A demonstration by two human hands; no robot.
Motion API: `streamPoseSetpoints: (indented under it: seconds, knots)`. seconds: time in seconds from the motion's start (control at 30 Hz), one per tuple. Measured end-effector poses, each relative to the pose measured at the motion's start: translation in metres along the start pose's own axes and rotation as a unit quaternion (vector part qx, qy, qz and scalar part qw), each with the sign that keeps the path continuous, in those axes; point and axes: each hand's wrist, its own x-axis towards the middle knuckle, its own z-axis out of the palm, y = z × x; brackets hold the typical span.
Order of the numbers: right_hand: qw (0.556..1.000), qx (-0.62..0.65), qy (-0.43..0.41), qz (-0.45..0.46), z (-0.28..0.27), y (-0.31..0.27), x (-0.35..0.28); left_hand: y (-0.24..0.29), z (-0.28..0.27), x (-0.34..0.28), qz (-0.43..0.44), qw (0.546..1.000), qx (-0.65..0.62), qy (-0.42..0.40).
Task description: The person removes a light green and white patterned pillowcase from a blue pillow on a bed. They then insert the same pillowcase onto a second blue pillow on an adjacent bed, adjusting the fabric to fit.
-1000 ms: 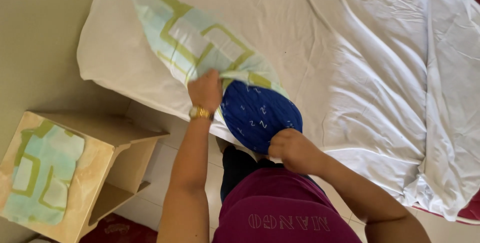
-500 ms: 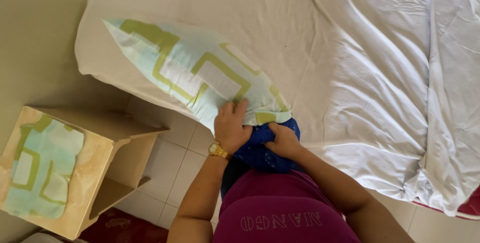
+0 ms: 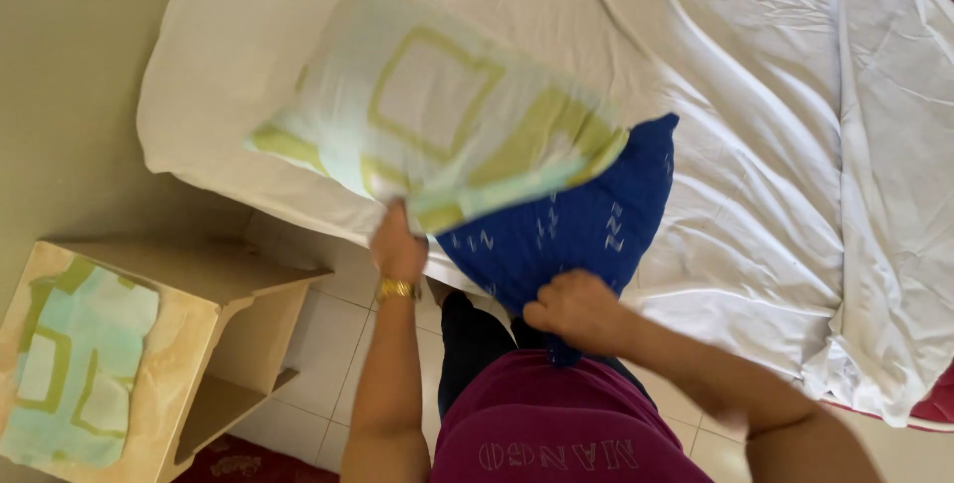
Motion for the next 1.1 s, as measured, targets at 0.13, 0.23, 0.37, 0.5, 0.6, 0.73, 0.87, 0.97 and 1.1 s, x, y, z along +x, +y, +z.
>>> streamPoseSetpoints:
  seconds: [0.13,0.23,0.37,0.5,0.6,0.73,0.87,0.97,1.1]
  knots:
    - [0.984,0.127,-0.070,0.108,0.137,0.004,-0.052,-0.033,0.075,-0.081,-0.099,0.980,-0.035,-0.166]
    - [0.969,0.170,0.129,0.123,0.090,0.031,-0.049,-0.028,0.082,-0.094,-0.168,0.941,0.023,-0.294]
    - [0.854,0.133,0.310,0.396,0.115,0.154,-0.115,-0.012,0.074,-0.081,-0.097,0.969,0.049,-0.220]
    - [0.559,0.314,0.364,0.675,0.149,0.205,-0.142,0.018,0.045,-0.075,0.007,0.994,0.014,-0.104]
    - [0.332,0.597,0.382,0.622,0.182,0.191,-0.120,0.073,0.019,-0.078,0.226,0.973,-0.047,0.011]
    - [0.417,0.630,0.447,0.479,0.122,0.134,-0.044,0.151,-0.003,-0.066,0.410,0.907,-0.081,0.062]
    - [0.561,0.574,0.431,0.411,0.034,0.103,-0.026,0.142,-0.001,-0.014,0.326,0.942,-0.068,0.048]
    - [0.757,0.405,0.370,0.354,-0.037,0.073,-0.018,0.086,-0.030,0.038,0.358,0.923,-0.092,0.106]
    - [0.956,0.218,0.192,0.040,-0.063,0.029,-0.027,-0.008,-0.051,0.069,0.081,0.995,0.015,0.063]
